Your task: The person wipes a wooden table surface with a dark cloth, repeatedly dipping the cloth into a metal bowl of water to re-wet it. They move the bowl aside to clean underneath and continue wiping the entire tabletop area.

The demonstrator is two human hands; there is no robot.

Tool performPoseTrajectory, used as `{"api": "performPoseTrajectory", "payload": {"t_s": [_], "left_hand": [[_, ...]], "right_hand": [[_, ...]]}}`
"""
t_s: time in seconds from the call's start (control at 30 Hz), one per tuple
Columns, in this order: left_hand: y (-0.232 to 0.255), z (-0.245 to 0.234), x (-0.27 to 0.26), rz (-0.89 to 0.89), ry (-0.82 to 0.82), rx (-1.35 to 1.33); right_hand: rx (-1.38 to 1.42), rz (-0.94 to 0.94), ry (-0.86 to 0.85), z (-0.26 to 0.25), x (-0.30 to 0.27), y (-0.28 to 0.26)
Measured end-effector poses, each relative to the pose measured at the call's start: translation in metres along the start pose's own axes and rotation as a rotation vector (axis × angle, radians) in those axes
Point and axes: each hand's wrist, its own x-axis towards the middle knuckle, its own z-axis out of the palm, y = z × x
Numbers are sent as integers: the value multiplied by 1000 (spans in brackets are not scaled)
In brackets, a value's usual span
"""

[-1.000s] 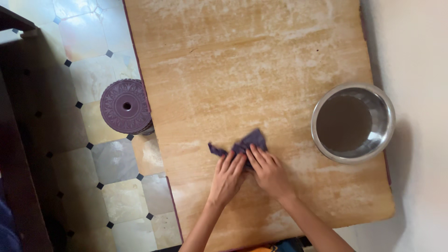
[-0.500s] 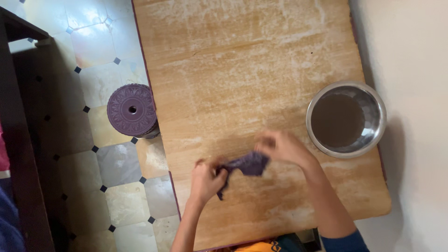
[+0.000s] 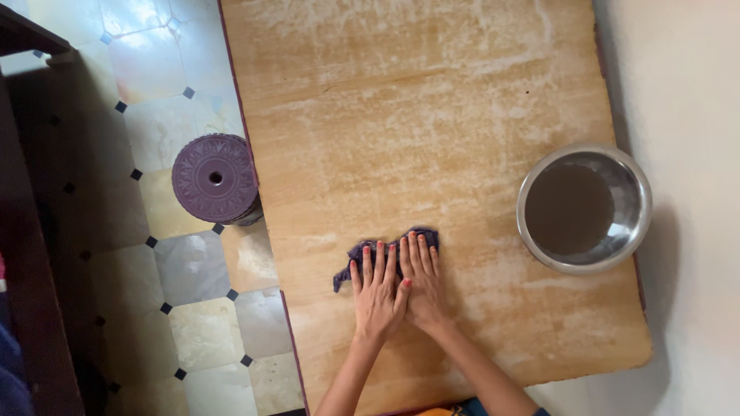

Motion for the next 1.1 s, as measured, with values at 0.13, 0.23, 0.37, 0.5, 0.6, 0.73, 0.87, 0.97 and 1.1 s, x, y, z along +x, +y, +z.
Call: {"api": "performPoseTrajectory", "payload": {"t_s": [0.13,0.23,0.37,0.5,0.6,0.73,0.87,0.97,1.1], "left_hand": [[-10,3,12,-2,-33,-20],[-20,-1,42,21,31,-27],[-46,-12,115,5,126,-9],[-57,-24,152,-35,141,21],[-55,-21,124,-45,154,-3],[-44,-22,22,-142,125,-11],[-44,-32,-56,-257,78,138],[-60,-38,-58,-302,74,189],[-91,-48,-11,-341,171,78]], "right_hand": [[-218,38,-113,13,10,9],[-235,-34,-95,10,43,12],[-252,-67,-97,14,129,16],[-321,-51,-54,17,172,11],[-301,-92,-101,12,157,5],[-460,-203,-295,11,70,-31],[-151,-164,-348,28,10,-70],[-138,-204,-363,43,25,-76],[-163,-317,-350,64,85,-78]]}}
